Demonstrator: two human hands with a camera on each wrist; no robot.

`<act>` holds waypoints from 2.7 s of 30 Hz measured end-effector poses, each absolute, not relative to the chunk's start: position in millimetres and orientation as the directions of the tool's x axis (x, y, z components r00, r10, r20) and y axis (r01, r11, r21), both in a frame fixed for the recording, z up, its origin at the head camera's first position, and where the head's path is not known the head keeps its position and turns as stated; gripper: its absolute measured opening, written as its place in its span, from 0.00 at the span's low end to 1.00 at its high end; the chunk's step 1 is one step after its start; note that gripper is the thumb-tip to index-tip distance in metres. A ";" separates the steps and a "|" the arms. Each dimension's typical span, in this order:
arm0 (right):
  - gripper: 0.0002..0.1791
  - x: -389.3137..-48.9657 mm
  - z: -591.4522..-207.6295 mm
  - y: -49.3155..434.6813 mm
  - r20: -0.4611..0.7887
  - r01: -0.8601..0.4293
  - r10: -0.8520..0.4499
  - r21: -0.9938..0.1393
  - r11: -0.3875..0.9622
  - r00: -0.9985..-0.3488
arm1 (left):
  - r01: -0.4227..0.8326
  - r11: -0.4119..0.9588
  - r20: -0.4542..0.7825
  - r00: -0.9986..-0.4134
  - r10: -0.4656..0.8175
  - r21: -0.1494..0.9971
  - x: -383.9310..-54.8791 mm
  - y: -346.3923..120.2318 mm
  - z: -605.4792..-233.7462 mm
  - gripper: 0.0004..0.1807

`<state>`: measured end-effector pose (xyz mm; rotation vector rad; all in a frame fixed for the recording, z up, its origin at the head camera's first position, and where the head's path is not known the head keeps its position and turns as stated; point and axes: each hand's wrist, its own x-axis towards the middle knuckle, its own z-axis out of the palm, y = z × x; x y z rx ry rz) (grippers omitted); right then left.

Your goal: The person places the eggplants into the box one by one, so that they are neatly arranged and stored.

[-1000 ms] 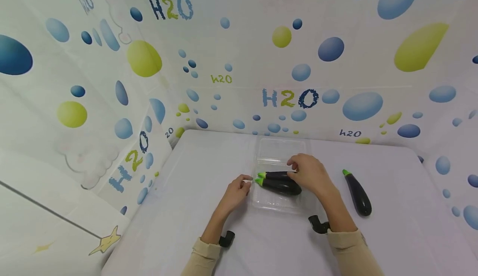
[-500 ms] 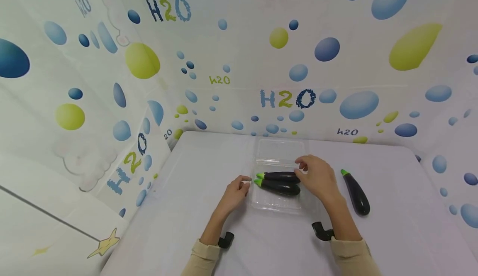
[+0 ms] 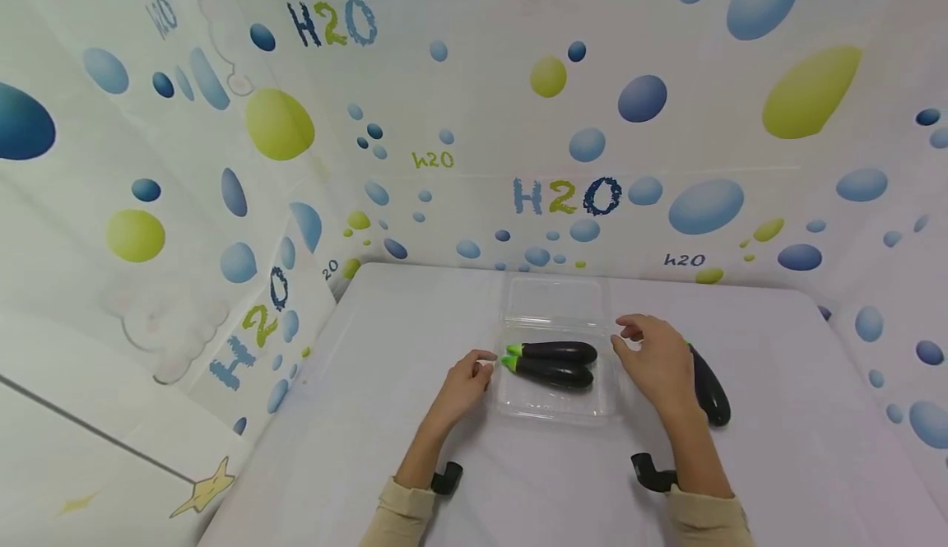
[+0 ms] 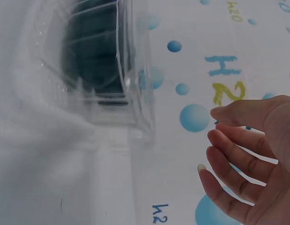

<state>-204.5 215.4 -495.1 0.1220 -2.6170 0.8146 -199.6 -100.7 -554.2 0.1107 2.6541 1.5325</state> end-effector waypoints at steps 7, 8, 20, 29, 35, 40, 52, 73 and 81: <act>0.15 -200.7 -502.8 226.5 0.378 -0.162 0.068 -0.545 0.822 -0.923 | 0.033 0.502 -0.020 -0.995 0.100 0.864 -199.2 -102.5 -554.0 0.17; 0.15 -200.2 -503.8 227.6 0.373 -0.155 0.074 -0.547 0.822 -0.925 | 0.035 0.502 -0.018 -0.995 0.100 0.864 -199.3 -102.5 -554.0 0.17; 0.16 -188.9 -515.4 239.9 0.313 -0.009 0.238 -0.621 0.784 -0.919 | 0.041 0.497 -0.011 -0.995 0.102 0.867 -199.7 -101.4 -555.3 0.17; 0.16 -184.0 -526.3 254.6 0.338 0.048 0.352 -0.658 0.752 -0.873 | 0.040 0.496 -0.014 -0.994 0.104 0.868 -199.2 -101.4 -554.5 0.17; 0.16 -180.8 -531.0 263.8 0.327 0.098 0.422 -0.682 0.725 -0.846 | 0.034 0.488 -0.020 -0.994 0.104 0.872 -198.4 -101.6 -554.3 0.18; 0.20 -179.5 -532.8 271.5 0.268 0.185 0.476 -0.680 0.709 -0.838 | 0.041 0.494 -0.012 -0.995 0.103 0.869 -199.1 -101.4 -555.3 0.17; 0.34 -176.7 -536.7 289.1 0.038 0.364 0.510 -0.655 0.662 -0.859 | 0.041 0.505 -0.011 -0.995 0.101 0.862 -199.1 -100.7 -555.5 0.17; 0.31 -171.9 -542.6 302.9 -0.037 0.412 0.503 -0.626 0.662 -0.864 | 0.044 0.500 -0.009 -0.995 0.102 0.865 -199.9 -100.9 -556.2 0.17; 0.31 -172.5 -544.5 304.5 -0.041 0.426 0.513 -0.617 0.661 -0.857 | 0.049 0.512 -0.004 -0.995 0.103 0.858 -199.5 -99.9 -555.7 0.17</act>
